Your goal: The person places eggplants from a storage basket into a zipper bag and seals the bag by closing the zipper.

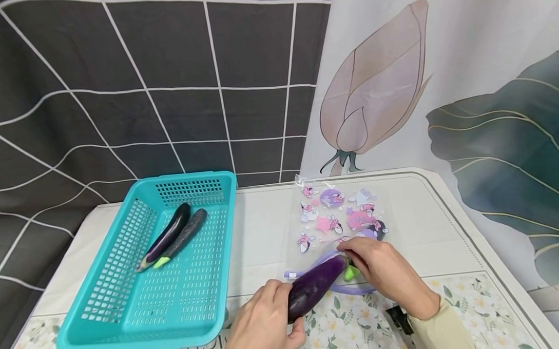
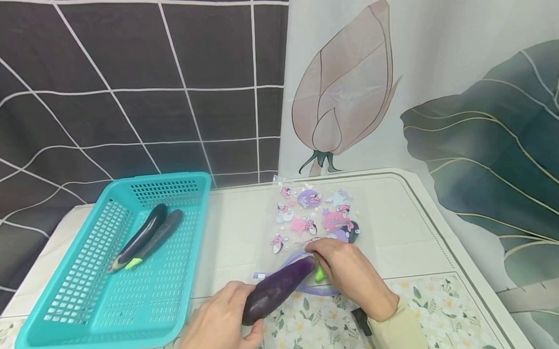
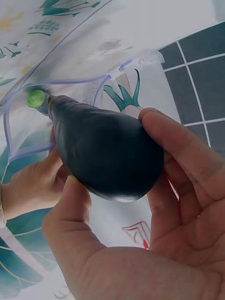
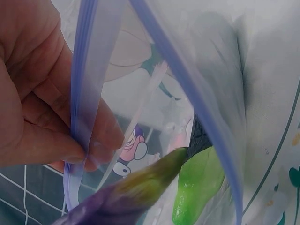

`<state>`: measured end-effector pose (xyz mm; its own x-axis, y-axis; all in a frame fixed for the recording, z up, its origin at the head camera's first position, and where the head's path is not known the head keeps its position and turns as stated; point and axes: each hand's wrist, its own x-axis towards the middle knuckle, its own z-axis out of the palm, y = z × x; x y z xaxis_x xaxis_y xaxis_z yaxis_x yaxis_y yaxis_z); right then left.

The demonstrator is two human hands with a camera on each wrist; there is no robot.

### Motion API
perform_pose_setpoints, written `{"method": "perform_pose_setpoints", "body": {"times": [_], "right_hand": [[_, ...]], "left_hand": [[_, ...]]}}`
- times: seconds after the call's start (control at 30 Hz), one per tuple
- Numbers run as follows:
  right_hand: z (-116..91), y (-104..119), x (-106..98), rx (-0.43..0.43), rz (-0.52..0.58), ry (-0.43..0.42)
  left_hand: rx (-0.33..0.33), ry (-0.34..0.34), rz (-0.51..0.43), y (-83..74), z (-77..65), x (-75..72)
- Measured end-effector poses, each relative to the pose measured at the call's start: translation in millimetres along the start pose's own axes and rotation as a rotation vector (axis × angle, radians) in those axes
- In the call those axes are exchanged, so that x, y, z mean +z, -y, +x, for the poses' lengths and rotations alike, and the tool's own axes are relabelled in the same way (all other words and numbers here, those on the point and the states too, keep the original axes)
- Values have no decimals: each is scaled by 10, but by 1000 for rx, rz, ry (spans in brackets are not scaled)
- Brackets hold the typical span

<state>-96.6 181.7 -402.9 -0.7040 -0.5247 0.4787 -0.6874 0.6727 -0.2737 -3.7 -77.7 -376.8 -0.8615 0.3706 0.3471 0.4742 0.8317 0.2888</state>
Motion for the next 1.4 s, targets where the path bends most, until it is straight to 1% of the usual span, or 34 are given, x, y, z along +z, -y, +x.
{"method": "perform_pose_setpoints", "body": {"times": [0.17,0.57,0.87,1.07,1.13,1.3,1.4], "right_hand": [[6,2,-3,11,-6,11],[9,17,-10,4,-6,3],[12,20,0,1,-7,7],[15,19,1,-1,-5,10],[14,18,4,-1,-4,12],[8,6,15,1,-2,19],[8,3,16,-2,1,20]], "left_hand": [[-6,18,-4,-12,13,14],[11,12,12,-29,30,73],[-22,29,12,-52,42,90],[-26,15,7,-69,63,116],[-38,14,-3,-77,73,124],[-85,47,-37,-99,93,131],[-100,63,-53,-113,98,134]]}}
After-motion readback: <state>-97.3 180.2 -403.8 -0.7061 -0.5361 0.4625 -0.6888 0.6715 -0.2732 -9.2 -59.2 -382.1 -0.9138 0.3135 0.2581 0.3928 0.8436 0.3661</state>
